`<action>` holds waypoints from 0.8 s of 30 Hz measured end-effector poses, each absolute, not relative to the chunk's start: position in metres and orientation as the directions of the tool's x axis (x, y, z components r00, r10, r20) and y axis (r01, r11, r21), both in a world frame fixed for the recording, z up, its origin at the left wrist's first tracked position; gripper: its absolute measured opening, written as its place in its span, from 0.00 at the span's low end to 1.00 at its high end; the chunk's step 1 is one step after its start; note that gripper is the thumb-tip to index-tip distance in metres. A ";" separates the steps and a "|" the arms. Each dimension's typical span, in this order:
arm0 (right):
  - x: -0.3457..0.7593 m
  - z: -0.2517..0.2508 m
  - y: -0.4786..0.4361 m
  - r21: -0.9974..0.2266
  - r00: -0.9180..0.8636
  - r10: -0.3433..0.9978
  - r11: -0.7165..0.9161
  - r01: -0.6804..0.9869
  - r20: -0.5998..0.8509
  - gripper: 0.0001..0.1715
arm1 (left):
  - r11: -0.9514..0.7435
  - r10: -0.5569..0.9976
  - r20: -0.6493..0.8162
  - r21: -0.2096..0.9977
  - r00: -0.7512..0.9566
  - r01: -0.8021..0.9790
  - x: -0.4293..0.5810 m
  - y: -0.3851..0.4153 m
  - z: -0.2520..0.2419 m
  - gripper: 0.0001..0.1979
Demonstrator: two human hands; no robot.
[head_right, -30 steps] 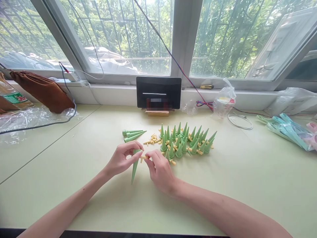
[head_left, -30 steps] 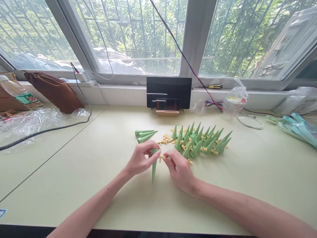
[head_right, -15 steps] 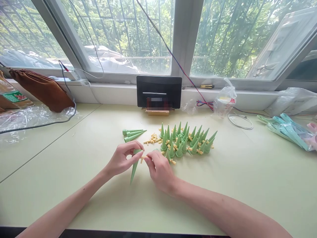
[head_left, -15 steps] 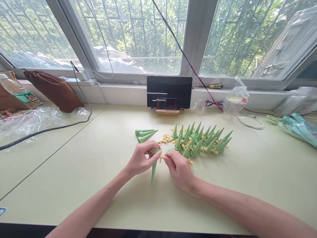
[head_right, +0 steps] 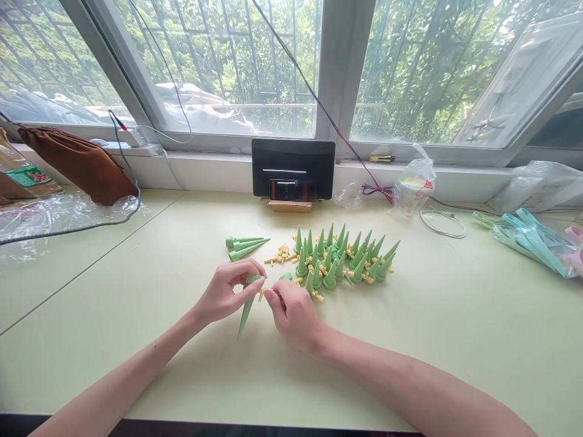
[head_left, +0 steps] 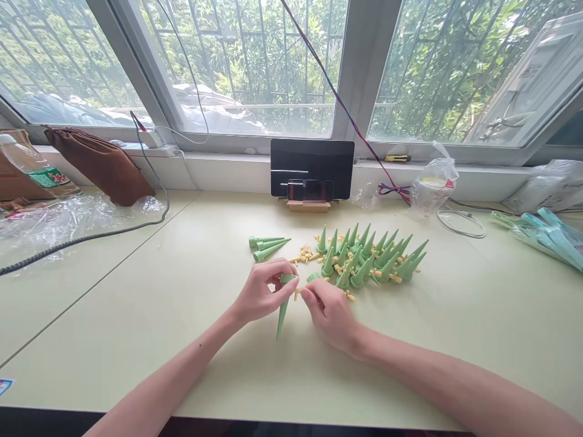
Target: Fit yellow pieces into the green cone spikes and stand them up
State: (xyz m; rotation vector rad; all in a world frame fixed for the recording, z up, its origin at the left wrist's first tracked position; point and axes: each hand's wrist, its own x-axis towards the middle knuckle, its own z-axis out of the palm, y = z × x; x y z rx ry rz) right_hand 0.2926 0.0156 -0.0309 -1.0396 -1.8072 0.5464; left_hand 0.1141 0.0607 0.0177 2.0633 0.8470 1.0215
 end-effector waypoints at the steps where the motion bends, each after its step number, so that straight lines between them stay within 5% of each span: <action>1: 0.292 -0.030 0.015 -0.737 -0.195 0.843 0.534 0.413 0.501 0.16 | -0.561 0.781 0.402 0.788 0.478 0.253 0.114 0.061 0.018 0.07; 18: 0.293 -0.031 0.015 -0.714 -0.246 0.844 0.535 0.451 0.476 0.24 | -0.575 0.756 0.408 0.788 0.512 0.220 0.114 0.059 0.019 0.07; 24: 0.292 -0.027 0.012 -0.807 -0.199 0.880 0.476 0.351 0.432 0.10 | -0.585 0.769 0.430 0.772 0.473 0.250 0.113 0.061 0.018 0.08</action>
